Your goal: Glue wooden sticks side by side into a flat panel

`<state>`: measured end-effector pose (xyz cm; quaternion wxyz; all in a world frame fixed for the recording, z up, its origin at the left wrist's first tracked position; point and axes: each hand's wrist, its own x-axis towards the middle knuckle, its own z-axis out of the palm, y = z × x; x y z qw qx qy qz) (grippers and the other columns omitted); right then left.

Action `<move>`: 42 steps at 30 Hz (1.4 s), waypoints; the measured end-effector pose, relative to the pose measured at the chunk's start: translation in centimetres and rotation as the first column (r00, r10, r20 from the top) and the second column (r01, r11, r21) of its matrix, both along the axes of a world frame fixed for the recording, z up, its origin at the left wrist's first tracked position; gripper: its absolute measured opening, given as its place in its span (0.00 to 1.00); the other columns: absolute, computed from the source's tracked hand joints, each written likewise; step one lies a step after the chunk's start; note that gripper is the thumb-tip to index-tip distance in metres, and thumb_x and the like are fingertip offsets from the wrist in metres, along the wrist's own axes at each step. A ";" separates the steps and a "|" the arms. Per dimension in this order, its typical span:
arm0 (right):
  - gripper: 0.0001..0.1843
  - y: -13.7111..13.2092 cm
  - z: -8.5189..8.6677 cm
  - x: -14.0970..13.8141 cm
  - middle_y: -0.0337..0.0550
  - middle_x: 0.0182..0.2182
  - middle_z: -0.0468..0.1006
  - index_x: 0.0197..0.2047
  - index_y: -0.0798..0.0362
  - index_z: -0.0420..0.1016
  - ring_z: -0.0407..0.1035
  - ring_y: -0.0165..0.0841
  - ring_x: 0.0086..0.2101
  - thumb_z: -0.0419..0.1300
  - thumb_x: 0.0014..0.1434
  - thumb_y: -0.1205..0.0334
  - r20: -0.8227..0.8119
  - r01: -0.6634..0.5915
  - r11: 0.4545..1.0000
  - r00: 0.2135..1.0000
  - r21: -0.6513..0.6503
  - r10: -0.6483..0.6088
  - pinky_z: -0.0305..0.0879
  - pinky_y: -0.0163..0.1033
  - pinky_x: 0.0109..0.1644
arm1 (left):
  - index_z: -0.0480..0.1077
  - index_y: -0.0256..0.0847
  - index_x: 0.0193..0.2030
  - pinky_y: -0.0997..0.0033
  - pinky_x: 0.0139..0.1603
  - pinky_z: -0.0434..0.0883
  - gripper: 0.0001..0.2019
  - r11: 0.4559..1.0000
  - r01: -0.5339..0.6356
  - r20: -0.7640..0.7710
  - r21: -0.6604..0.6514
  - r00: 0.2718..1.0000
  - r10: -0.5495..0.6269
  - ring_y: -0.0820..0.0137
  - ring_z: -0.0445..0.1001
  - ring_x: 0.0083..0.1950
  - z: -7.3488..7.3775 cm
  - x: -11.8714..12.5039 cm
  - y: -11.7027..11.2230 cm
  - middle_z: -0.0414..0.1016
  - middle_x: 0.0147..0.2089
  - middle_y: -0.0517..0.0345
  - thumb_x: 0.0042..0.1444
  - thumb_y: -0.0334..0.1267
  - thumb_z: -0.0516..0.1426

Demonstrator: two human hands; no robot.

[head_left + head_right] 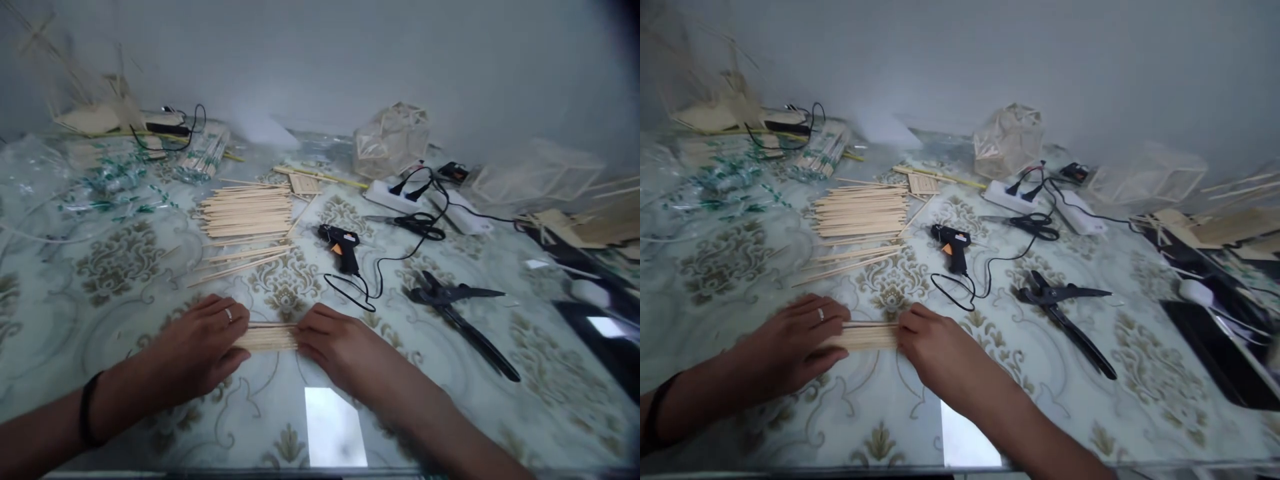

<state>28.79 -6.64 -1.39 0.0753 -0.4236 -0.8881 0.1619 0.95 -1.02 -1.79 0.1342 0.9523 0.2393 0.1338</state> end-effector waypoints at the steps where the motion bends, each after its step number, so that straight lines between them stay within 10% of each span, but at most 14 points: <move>1: 0.10 0.1 0.0 0.0 0.45 0.39 0.83 0.37 0.54 0.82 0.77 0.41 0.43 0.64 0.70 0.74 0.000 0.000 1.000 1.000 -0.001 0.000 0.81 0.47 0.48 | 0.72 0.41 0.46 0.56 0.54 0.73 0.05 1.000 0.011 -0.009 -0.001 1.000 -0.011 0.61 0.80 0.48 0.0 0.4 0.0 0.82 0.47 0.56 0.65 0.30 0.62; 10: 0.06 0.1 0.6 -0.1 0.45 0.43 0.84 0.44 0.54 0.80 0.79 0.40 0.45 0.67 0.68 0.74 -0.048 0.072 0.996 0.996 -0.047 -0.075 0.80 0.46 0.50 | 0.69 0.43 0.64 0.54 0.57 0.74 0.18 0.998 0.055 0.053 -0.038 0.997 -0.053 0.59 0.77 0.54 -1.3 2.3 -0.4 0.81 0.55 0.55 0.69 0.30 0.59; 18: 0.20 0.0 1.1 0.5 0.46 0.48 0.83 0.56 0.50 0.73 0.81 0.41 0.46 0.69 0.64 0.74 -0.082 0.208 0.964 0.971 -0.163 -0.223 0.80 0.46 0.47 | 0.71 0.43 0.61 0.59 0.60 0.74 0.16 0.984 0.086 0.185 -0.159 0.981 -0.056 0.63 0.77 0.54 -2.6 2.4 0.3 0.82 0.55 0.55 0.68 0.30 0.59; 33: 0.04 0.5 2.3 2.2 0.40 0.43 0.88 0.46 0.46 0.82 0.83 0.37 0.43 0.65 0.71 0.64 -0.353 0.271 0.957 0.890 -0.101 -0.289 0.79 0.41 0.49 | 0.72 0.39 0.60 0.60 0.61 0.75 0.15 0.988 0.120 0.191 -0.093 0.976 -0.100 0.62 0.77 0.56 -2.6 2.3 0.0 0.82 0.55 0.52 0.69 0.27 0.56; 38: 0.24 2.3 2.9 5.5 0.42 0.29 0.81 0.36 0.48 0.78 0.77 0.37 0.32 0.50 0.79 0.47 -0.437 0.706 0.708 0.643 0.018 -0.630 0.74 0.45 0.42 | 0.72 0.38 0.61 0.57 0.61 0.74 0.14 0.990 0.134 0.189 -0.036 0.974 -0.125 0.61 0.76 0.58 -2.7 2.1 -0.1 0.82 0.57 0.52 0.72 0.29 0.54; 42: 0.19 5.0 1.1 7.3 0.41 0.34 0.82 0.41 0.54 0.80 0.78 0.35 0.33 0.58 0.76 0.49 -0.253 0.828 0.558 0.528 -0.060 -0.811 0.77 0.44 0.41 | 0.73 0.37 0.61 0.57 0.61 0.74 0.15 0.990 0.142 0.196 -0.002 0.971 -0.139 0.61 0.77 0.58 -2.8 2.0 0.0 0.83 0.58 0.51 0.72 0.28 0.54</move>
